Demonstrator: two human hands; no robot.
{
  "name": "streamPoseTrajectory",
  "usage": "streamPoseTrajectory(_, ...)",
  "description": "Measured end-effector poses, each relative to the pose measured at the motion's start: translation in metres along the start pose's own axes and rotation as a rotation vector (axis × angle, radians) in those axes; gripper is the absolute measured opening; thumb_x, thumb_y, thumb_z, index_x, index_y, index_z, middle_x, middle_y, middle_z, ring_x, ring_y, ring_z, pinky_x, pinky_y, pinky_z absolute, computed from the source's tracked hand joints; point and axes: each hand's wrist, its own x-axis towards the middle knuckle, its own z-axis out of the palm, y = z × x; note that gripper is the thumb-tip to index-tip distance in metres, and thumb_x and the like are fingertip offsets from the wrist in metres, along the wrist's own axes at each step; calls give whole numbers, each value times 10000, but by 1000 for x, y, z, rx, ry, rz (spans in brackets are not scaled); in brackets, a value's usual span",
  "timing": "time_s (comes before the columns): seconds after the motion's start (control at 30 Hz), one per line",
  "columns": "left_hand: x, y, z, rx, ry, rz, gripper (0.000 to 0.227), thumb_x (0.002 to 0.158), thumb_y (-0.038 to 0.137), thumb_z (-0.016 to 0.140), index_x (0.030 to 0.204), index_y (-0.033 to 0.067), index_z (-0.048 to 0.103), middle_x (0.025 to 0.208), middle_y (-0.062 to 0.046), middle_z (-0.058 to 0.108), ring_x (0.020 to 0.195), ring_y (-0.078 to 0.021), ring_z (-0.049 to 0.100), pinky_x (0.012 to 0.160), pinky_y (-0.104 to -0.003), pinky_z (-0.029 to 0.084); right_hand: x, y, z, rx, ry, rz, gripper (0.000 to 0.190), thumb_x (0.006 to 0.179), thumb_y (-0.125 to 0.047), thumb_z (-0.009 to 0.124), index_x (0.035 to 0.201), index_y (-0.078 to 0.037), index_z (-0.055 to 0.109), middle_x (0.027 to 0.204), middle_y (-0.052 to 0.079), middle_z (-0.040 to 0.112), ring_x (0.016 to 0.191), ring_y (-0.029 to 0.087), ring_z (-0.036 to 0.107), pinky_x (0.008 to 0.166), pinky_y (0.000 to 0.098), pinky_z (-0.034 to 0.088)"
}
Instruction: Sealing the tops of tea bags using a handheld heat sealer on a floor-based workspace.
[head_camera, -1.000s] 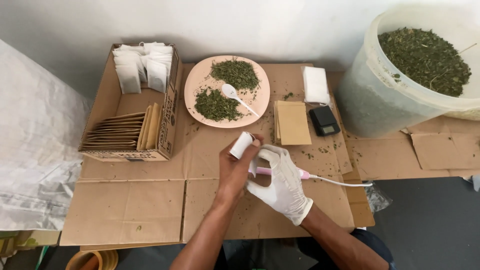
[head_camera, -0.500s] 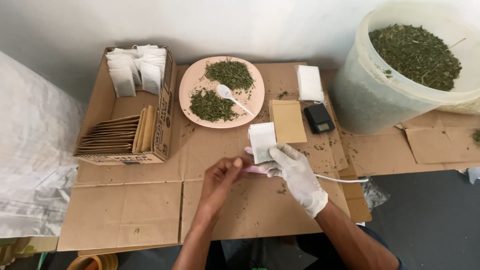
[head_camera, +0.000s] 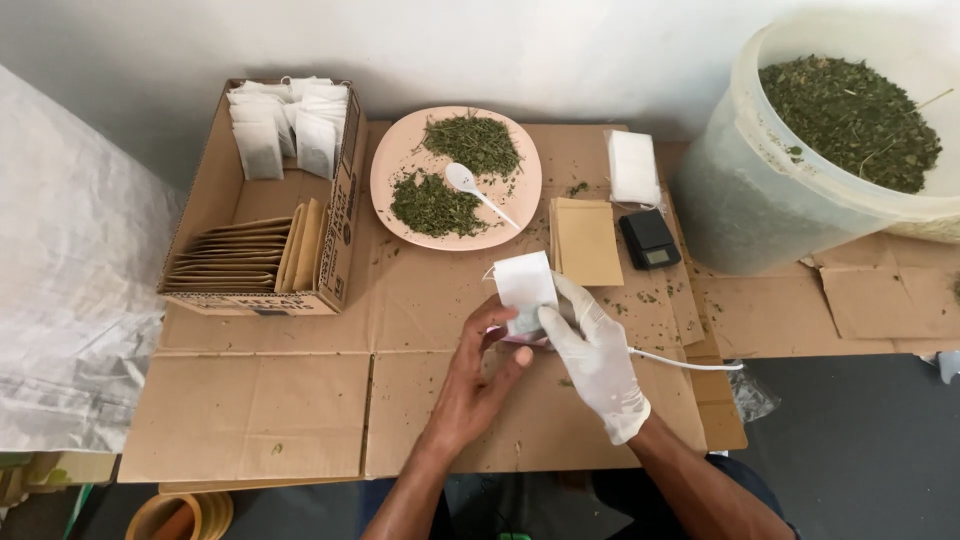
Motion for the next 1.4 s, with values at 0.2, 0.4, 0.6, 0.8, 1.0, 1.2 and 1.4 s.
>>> streamPoseTrajectory(0.2, 16, 6, 5, -24, 30, 49, 650, 1096, 219, 700, 1697, 87, 491, 1660, -379, 490, 1531, -605, 467, 1209, -710, 440, 0, 14, -3, -48, -27, -24, 585, 1042, -82, 732, 1614, -175, 648, 1073, 185, 886, 888, 179, 826, 800, 323, 728)
streamPoseTrajectory(0.4, 24, -10, 9, -104, 182, 156, 674, 1064, 45, 725, 1697, 67, 494, 1684, -270, 549, 1456, -380, 590, 1152, -581, 534, 1, 7, -1, 36, -60, -17, 585, 1054, -79, 710, 1626, -179, 642, 1043, 188, 889, 882, 186, 808, 772, 317, 715)
streamPoseTrajectory(0.6, 32, -6, 8, -159, 247, 171, 673, 1045, 51, 744, 1673, 17, 503, 1601, -247, 646, 1272, -355, 732, 1050, -550, 598, 2, 12, 1, 45, -45, -32, 527, 1040, -83, 740, 1564, -118, 695, 911, 174, 849, 810, 186, 783, 757, 333, 722)
streamPoseTrajectory(0.8, 46, -24, 6, -120, 404, 137, 520, 989, 66, 846, 1494, 26, 725, 1224, -216, 831, 1046, -240, 739, 907, -462, 624, 6, 40, 0, 4, -37, -23, 371, 1010, -94, 804, 1371, -167, 844, 888, 188, 874, 810, 223, 854, 743, 333, 723)
streamPoseTrajectory(1.0, 60, -10, -1, -115, 400, 78, 269, 945, 41, 903, 1210, 58, 865, 977, -114, 863, 867, -109, 693, 837, -348, 631, 0, 33, -6, -100, -41, -170, 255, 981, -107, 835, 1226, -159, 883, 960, 126, 900, 901, 134, 832, 835, 409, 705)
streamPoseTrajectory(1.2, 59, 3, 2, -62, 325, 8, 236, 909, 41, 936, 1134, 100, 900, 894, -42, 846, 802, -58, 687, 822, -295, 642, 15, 24, -20, -96, 61, -361, 228, 997, -115, 840, 1225, -102, 841, 1053, 101, 871, 992, 179, 825, 947, 413, 663)
streamPoseTrajectory(1.4, 60, 12, 12, 3, 293, -37, 200, 943, 58, 907, 1141, 86, 908, 908, -72, 850, 849, -74, 613, 852, -328, 630, 13, 16, -23, 19, 63, -200, 175, 989, -72, 854, 1164, -71, 851, 985, 77, 849, 917, 95, 741, 890, 368, 664)
